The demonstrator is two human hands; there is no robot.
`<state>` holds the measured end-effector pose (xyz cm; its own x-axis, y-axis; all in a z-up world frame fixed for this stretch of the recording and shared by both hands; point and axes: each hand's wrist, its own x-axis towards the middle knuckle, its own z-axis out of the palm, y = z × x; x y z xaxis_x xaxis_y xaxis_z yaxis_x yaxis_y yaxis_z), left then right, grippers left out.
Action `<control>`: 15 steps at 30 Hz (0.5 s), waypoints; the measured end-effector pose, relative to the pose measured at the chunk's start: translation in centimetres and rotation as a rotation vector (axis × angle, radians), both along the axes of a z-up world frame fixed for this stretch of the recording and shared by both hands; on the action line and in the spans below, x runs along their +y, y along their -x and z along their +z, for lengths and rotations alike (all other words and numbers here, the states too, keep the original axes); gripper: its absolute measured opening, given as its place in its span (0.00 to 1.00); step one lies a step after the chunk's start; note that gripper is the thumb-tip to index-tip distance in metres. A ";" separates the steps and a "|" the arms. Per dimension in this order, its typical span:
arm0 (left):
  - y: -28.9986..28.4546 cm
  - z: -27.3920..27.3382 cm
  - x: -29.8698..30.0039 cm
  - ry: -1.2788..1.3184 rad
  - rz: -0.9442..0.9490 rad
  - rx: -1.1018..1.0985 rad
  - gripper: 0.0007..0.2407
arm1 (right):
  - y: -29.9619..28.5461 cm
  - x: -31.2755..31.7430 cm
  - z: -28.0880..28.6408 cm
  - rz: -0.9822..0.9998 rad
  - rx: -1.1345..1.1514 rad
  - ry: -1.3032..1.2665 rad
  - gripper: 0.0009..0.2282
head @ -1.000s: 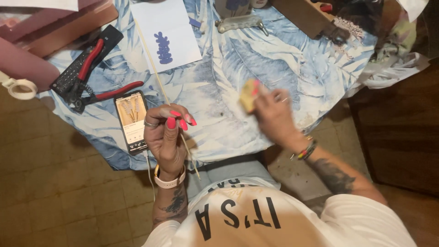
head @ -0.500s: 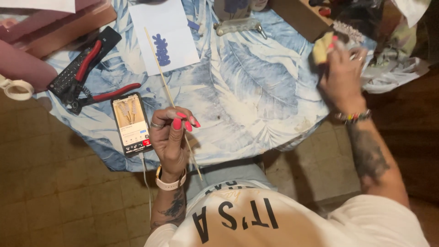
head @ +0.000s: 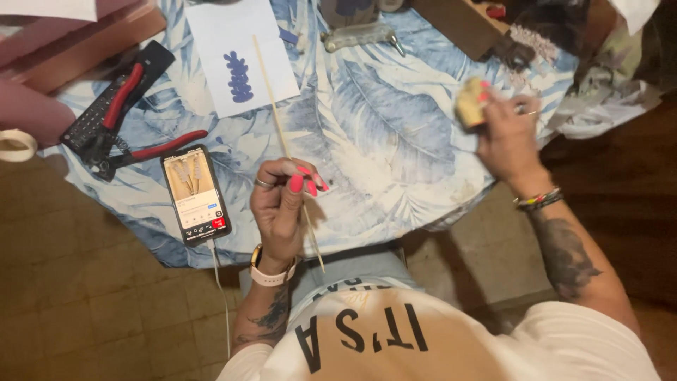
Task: Working on a small craft project using pliers, a skewer, and small decorative elements
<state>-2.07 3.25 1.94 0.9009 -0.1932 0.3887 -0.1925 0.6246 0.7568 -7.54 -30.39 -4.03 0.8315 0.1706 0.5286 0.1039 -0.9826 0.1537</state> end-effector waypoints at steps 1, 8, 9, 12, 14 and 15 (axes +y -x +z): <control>0.0 0.1 -0.1 0.006 0.011 -0.007 0.05 | -0.4 -1.7 0.1 0.011 -0.007 0.006 0.09; 0.4 -0.4 -0.3 -0.161 -0.073 0.109 0.03 | -0.9 -0.3 4.5 -0.207 0.106 -0.025 0.16; 0.3 -0.4 -0.5 -0.203 -0.109 0.144 0.04 | -0.9 2.2 6.0 -0.173 0.104 -0.162 0.17; 0.5 0.5 -1.9 -0.211 -0.017 0.037 0.06 | 0.3 10.7 3.7 0.201 -0.076 -0.720 0.10; 0.8 1.1 -2.6 -0.241 0.000 -0.022 0.05 | 1.9 15.4 4.9 0.340 0.241 -1.036 0.10; 0.9 1.4 -2.9 -0.271 0.013 -0.081 0.04 | 2.7 17.7 5.4 0.475 0.574 -1.337 0.11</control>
<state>-3.01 0.31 3.34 0.8722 -0.2882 0.3953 -0.2661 0.3984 0.8777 -10.26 -12.69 1.39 0.9789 0.1464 0.1427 0.1733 -0.2240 -0.9591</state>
